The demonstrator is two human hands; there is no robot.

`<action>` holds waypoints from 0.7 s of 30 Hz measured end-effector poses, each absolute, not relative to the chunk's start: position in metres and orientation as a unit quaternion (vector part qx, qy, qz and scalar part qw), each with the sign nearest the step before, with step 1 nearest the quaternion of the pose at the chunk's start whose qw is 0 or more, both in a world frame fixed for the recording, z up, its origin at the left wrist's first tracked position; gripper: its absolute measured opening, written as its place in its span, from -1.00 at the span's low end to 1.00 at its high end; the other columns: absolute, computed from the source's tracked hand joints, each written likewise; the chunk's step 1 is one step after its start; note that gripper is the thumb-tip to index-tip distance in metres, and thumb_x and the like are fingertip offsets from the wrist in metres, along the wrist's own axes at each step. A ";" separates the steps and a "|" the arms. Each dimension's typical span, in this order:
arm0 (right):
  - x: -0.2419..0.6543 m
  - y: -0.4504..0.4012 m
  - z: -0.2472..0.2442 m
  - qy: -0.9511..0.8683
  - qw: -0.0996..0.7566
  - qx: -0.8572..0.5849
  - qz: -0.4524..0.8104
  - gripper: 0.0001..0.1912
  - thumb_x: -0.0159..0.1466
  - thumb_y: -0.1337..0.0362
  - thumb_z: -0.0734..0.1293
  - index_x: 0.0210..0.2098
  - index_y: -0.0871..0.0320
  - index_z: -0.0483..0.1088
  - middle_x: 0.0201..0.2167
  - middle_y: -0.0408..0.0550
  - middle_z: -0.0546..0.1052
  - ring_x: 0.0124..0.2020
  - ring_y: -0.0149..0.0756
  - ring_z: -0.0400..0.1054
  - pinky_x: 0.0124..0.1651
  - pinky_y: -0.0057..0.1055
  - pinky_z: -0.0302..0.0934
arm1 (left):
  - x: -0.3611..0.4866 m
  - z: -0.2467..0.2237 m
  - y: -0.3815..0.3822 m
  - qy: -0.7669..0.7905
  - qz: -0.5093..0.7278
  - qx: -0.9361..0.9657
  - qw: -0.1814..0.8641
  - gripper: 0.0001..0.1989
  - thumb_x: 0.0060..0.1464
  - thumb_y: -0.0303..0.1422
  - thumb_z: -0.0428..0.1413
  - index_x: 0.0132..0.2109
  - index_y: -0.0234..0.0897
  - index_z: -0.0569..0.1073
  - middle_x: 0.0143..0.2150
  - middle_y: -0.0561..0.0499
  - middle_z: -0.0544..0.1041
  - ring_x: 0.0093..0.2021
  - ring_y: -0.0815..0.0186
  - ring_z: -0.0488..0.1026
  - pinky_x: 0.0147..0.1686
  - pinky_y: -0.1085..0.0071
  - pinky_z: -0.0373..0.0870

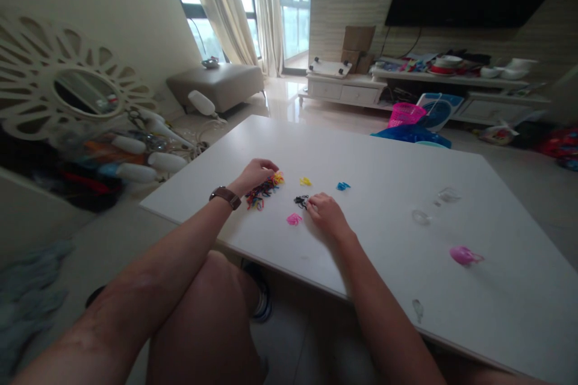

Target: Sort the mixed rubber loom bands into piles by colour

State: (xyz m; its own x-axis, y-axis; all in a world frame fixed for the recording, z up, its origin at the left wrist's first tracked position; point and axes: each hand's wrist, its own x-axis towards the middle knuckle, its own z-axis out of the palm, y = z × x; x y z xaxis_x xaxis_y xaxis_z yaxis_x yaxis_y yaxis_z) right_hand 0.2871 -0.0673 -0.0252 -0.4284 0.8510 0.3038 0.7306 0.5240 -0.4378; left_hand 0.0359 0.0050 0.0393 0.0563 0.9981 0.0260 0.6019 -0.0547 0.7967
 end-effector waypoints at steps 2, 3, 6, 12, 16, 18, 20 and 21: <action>0.280 -0.070 -0.025 -0.844 0.235 -0.469 0.115 -0.74 0.40 0.29 0.20 -0.37 0.12 0.45 -0.33 0.02 0.53 -0.21 -0.21 0.33 -0.12 -0.32 0.14 | 0.020 0.038 0.004 0.637 0.345 0.610 0.322 -0.75 -0.15 -0.34 0.15 -0.30 -0.36 0.63 -0.42 -0.03 0.58 -0.40 0.31 0.44 -0.32 0.41 0.39; 0.279 -0.070 -0.025 -0.845 0.235 -0.465 0.117 -0.74 0.40 0.29 0.20 -0.37 0.12 0.45 -0.32 0.02 0.53 -0.21 -0.21 0.33 -0.12 -0.32 0.14 | 0.013 0.036 0.003 0.645 0.354 0.593 0.328 -0.76 -0.16 -0.34 0.16 -0.32 -0.35 0.62 -0.43 -0.03 0.57 -0.41 0.32 0.43 -0.34 0.41 0.39; 0.279 -0.069 -0.024 -0.840 0.268 -0.456 0.119 -0.75 0.40 0.27 0.21 -0.37 0.12 0.44 -0.31 0.02 0.51 -0.19 -0.20 0.32 -0.10 -0.31 0.15 | -0.005 0.031 -0.002 0.654 0.353 0.579 0.335 -0.76 -0.22 -0.33 0.19 -0.34 -0.35 0.61 -0.44 -0.03 0.57 -0.41 0.33 0.43 -0.36 0.41 0.38; 0.281 -0.067 -0.023 -0.815 0.335 -0.456 0.125 -0.76 0.40 0.27 0.19 -0.35 0.12 0.43 -0.27 0.02 0.48 -0.14 -0.17 0.31 -0.05 -0.27 0.17 | -0.024 0.017 -0.011 0.665 0.247 0.634 0.308 -0.75 -0.24 -0.32 0.25 -0.34 -0.34 0.63 -0.43 -0.01 0.58 -0.41 0.32 0.43 -0.39 0.43 0.32; 0.280 -0.067 -0.027 -0.820 0.331 -0.445 0.139 -0.78 0.39 0.26 0.21 -0.35 0.11 0.43 -0.26 0.01 0.47 -0.14 -0.16 0.31 -0.04 -0.26 0.18 | -0.019 0.003 -0.012 0.656 0.205 0.666 0.291 -0.70 -0.20 -0.31 0.25 -0.25 -0.32 0.64 -0.43 0.02 0.55 -0.40 0.31 0.43 -0.37 0.43 0.32; 0.279 -0.067 -0.028 -0.822 0.330 -0.442 0.144 -0.78 0.39 0.26 0.21 -0.35 0.11 0.42 -0.27 0.01 0.46 -0.14 -0.17 0.31 -0.04 -0.27 0.18 | -0.012 -0.003 -0.012 0.641 0.196 0.695 0.261 -0.65 -0.18 -0.28 0.26 -0.18 -0.29 0.65 -0.40 0.02 0.52 -0.37 0.29 0.42 -0.33 0.42 0.34; 0.278 -0.068 -0.029 -0.822 0.328 -0.441 0.149 -0.78 0.39 0.27 0.21 -0.36 0.11 0.42 -0.27 0.00 0.46 -0.14 -0.17 0.31 -0.04 -0.27 0.19 | -0.005 -0.008 -0.011 0.640 0.196 0.715 0.201 -0.60 -0.17 -0.25 0.27 -0.12 -0.25 0.64 -0.34 0.00 0.50 -0.29 0.25 0.43 -0.25 0.41 0.36; 0.278 -0.068 -0.030 -0.822 0.328 -0.441 0.152 -0.78 0.38 0.27 0.21 -0.36 0.10 0.42 -0.27 0.00 0.46 -0.14 -0.18 0.31 -0.04 -0.28 0.19 | -0.002 -0.010 -0.010 0.647 0.199 0.716 0.173 -0.59 -0.17 -0.25 0.27 -0.10 -0.24 0.64 -0.31 -0.02 0.49 -0.24 0.22 0.43 -0.20 0.40 0.37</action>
State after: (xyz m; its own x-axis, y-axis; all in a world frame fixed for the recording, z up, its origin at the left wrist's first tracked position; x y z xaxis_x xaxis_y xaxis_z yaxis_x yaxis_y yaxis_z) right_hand 0.2781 -0.0677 -0.0295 -0.3964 0.8244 0.4039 0.6250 0.5646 -0.5391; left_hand -0.0025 -0.0098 -0.0100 0.0838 0.9946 0.0612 0.8568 -0.1033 0.5052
